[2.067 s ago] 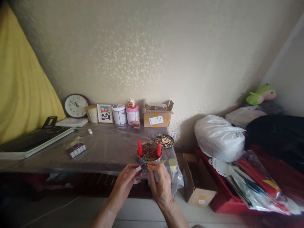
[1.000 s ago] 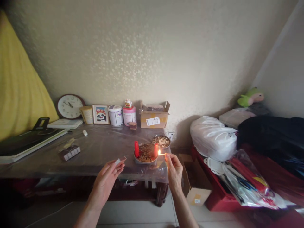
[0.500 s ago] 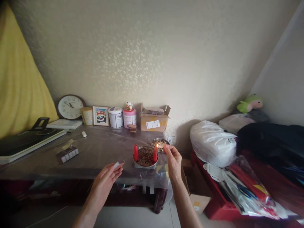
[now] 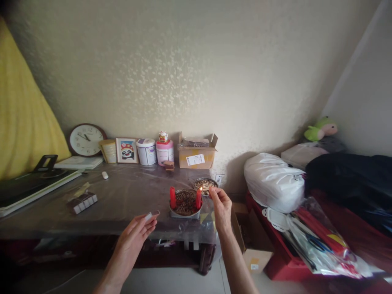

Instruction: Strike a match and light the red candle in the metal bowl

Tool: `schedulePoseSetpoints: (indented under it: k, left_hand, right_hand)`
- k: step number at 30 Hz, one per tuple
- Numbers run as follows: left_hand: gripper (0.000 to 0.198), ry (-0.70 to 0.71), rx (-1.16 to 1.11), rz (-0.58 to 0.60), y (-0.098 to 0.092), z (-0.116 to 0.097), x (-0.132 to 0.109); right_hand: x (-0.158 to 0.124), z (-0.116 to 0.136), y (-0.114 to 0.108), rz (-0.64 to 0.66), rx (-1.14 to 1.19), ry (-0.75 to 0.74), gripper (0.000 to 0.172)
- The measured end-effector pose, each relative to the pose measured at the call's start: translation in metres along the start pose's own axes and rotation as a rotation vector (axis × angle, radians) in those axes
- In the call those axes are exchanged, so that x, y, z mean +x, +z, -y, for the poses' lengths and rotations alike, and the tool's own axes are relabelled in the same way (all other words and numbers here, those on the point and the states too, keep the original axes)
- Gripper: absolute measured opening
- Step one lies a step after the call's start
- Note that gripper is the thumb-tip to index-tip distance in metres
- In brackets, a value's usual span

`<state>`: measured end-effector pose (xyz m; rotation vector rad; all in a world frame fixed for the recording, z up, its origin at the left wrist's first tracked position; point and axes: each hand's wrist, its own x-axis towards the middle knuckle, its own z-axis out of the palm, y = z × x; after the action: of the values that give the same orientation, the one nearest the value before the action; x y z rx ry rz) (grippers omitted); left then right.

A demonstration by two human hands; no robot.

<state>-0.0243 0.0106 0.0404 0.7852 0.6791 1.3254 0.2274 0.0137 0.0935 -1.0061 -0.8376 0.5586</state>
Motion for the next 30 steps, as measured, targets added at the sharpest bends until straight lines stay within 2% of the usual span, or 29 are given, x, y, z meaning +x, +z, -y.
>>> schedulePoseSetpoints:
  k: [30]
  left_hand:
    - [0.032,-0.007,0.013,-0.017,-0.0025,-0.0028,-0.0023]
  right_hand:
    - [0.0025,-0.0095,0.0075,-0.019,-0.020,-0.002,0.028]
